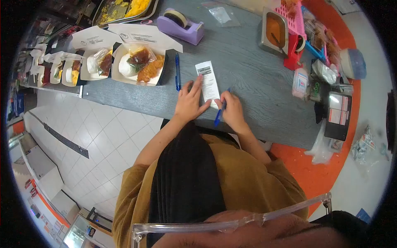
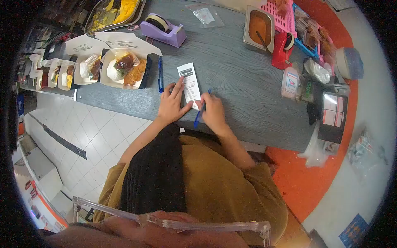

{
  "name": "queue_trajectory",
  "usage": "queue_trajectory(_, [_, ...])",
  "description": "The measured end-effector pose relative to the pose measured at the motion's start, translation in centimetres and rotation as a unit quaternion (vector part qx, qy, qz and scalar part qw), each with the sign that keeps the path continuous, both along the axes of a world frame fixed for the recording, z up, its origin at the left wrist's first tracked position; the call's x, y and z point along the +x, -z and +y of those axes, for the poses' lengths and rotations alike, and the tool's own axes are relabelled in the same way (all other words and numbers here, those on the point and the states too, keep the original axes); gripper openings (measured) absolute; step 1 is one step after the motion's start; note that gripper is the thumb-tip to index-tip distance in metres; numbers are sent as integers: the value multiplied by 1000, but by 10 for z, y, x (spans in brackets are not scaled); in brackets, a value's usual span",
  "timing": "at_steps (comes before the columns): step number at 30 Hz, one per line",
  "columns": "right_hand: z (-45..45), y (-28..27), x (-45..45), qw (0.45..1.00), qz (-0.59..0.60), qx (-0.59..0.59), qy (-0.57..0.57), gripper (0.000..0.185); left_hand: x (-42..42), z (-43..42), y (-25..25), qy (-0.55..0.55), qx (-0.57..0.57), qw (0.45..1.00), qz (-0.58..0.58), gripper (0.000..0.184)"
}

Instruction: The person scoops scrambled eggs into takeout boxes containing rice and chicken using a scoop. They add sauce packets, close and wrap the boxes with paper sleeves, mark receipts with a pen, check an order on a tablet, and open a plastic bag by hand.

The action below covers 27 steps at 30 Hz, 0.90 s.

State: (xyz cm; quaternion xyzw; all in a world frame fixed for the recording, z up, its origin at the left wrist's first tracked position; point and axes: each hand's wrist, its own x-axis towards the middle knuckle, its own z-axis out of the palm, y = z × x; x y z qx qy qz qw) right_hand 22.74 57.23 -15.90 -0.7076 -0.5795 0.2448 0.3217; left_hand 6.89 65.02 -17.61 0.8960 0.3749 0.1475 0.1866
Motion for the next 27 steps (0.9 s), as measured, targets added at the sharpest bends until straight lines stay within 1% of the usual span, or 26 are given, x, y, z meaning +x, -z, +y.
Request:
queue_trajectory(1, [-4, -1, 5, 1000, -1, 0, 1, 19, 0, 0, 2, 1, 0, 1000, -1, 63])
queue_trajectory(3, [-12, -7, 12, 983, 30, -179, -23, 24, 0, 0, 6, -5, 18, 1000, 10, 59])
queue_trajectory(4, [-13, -16, 12, 978, 30, -206, 0, 24, 1, 0, 6, -5, 18, 1000, 9, 59])
queue_trajectory(5, [-12, -14, 12, 978, 30, -207, -1, 24, 1, 0, 5, -6, 13, 1000, 10, 57])
queue_trajectory(6, [-11, -12, 11, 987, 105, -114, 42, 21, 1, -1, 5, -8, 8, 1000, 12, 56])
queue_trajectory(7, [-10, -9, 9, 980, 179, -21, 85, 19, 1, -2, 5, -8, 6, 1000, 13, 56])
queue_trajectory(8, [-5, -7, 6, 980, 179, -22, 86, 19, 1, -2, 6, -9, 9, 1000, 12, 57])
queue_trajectory(10, [11, -1, -4, 979, 107, 161, 64, 14, 2, -1, 5, -7, 14, 1000, 11, 58])
queue_trajectory(11, [15, 3, -10, 979, 108, 162, 65, 14, 2, -1, 3, -7, 17, 1000, 8, 59])
queue_trajectory(13, [19, 15, -19, 983, 146, 98, 48, 12, 1, -1, 2, -6, 19, 1000, 8, 61])
queue_trajectory(14, [20, 17, -18, 987, 89, 136, -1, 12, 1, -1, 2, -4, 19, 1000, 14, 63])
queue_trajectory(18, [16, 26, -12, 988, 95, 118, 10, 12, 2, 0, 0, -9, 8, 1000, 4, 65])
queue_trajectory(20, [15, 22, -10, 988, 79, 119, 65, 13, 1, -1, 2, -10, 7, 1000, 2, 65])
queue_trajectory(21, [13, 19, -11, 988, 78, 120, 65, 13, 2, 0, 3, -9, 9, 1000, 1, 65])
queue_trajectory(23, [7, 15, -15, 989, 80, 121, -31, 13, 2, 0, 4, -8, 15, 1000, -1, 66])
queue_trajectory(25, [5, 20, -15, 987, 85, 132, -17, 13, 1, 0, 2, -9, 20, 1000, 0, 67])
queue_trajectory(27, [4, 21, -12, 985, 79, 132, 74, 13, 2, 0, -1, -7, 5, 1000, 3, 70])
